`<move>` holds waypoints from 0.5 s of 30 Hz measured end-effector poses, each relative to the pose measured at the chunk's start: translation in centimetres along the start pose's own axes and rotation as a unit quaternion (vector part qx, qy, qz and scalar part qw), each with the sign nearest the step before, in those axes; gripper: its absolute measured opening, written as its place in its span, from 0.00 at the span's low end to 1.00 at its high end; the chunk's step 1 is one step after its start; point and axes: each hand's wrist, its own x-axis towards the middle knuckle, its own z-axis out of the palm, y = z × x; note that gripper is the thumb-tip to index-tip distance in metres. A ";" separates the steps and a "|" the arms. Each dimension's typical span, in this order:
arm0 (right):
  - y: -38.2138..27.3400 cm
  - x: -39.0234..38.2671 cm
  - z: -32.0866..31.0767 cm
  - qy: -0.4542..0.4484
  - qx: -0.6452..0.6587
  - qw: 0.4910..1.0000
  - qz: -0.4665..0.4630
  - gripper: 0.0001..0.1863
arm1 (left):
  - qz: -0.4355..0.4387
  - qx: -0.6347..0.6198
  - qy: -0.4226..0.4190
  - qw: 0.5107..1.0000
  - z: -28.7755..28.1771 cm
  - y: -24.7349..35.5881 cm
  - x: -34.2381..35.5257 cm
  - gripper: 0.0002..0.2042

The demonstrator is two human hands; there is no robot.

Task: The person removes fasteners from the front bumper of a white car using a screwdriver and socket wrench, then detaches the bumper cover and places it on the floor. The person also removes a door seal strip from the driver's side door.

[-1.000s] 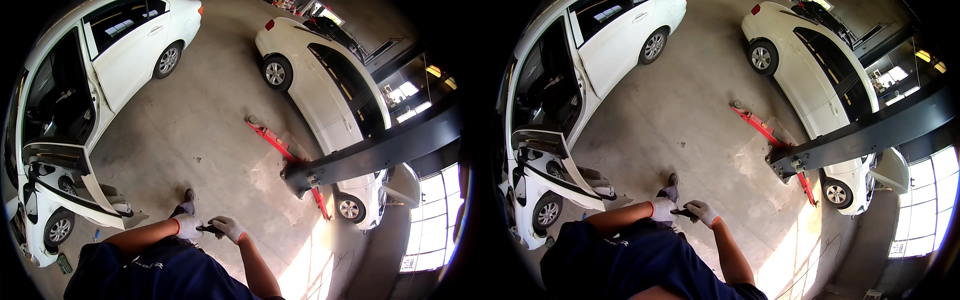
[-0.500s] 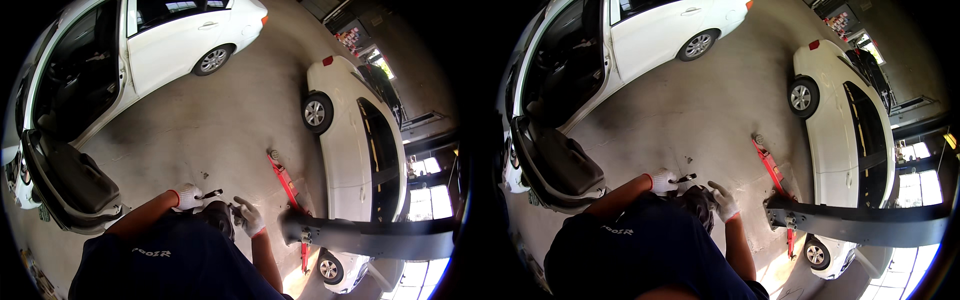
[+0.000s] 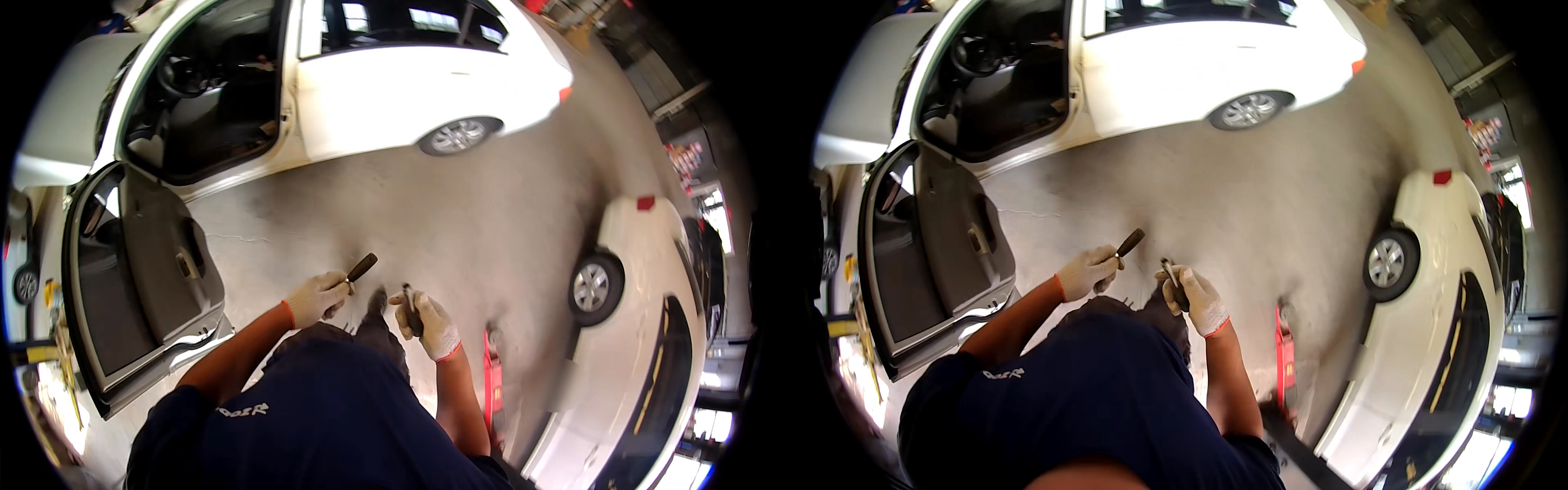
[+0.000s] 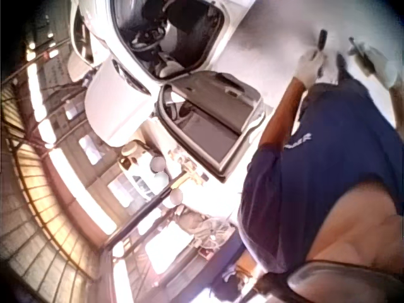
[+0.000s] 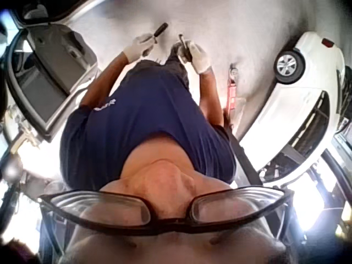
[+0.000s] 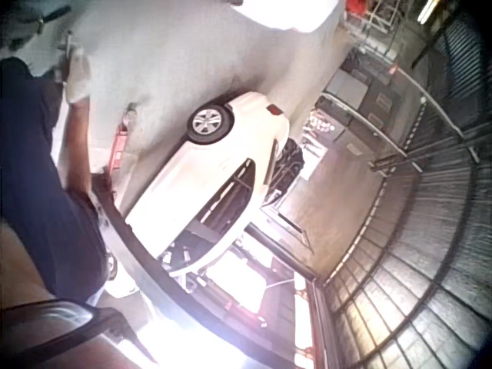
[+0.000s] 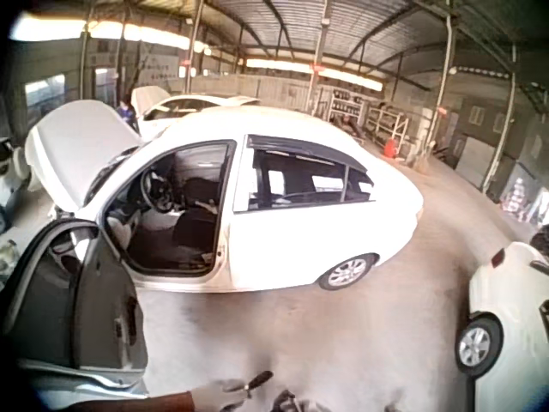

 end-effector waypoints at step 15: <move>-6.8 34.8 14.1 -0.066 0.027 0.993 0.094 0.21 | 0.052 0.173 0.238 0.954 -17.3 5.3 1.1 0.11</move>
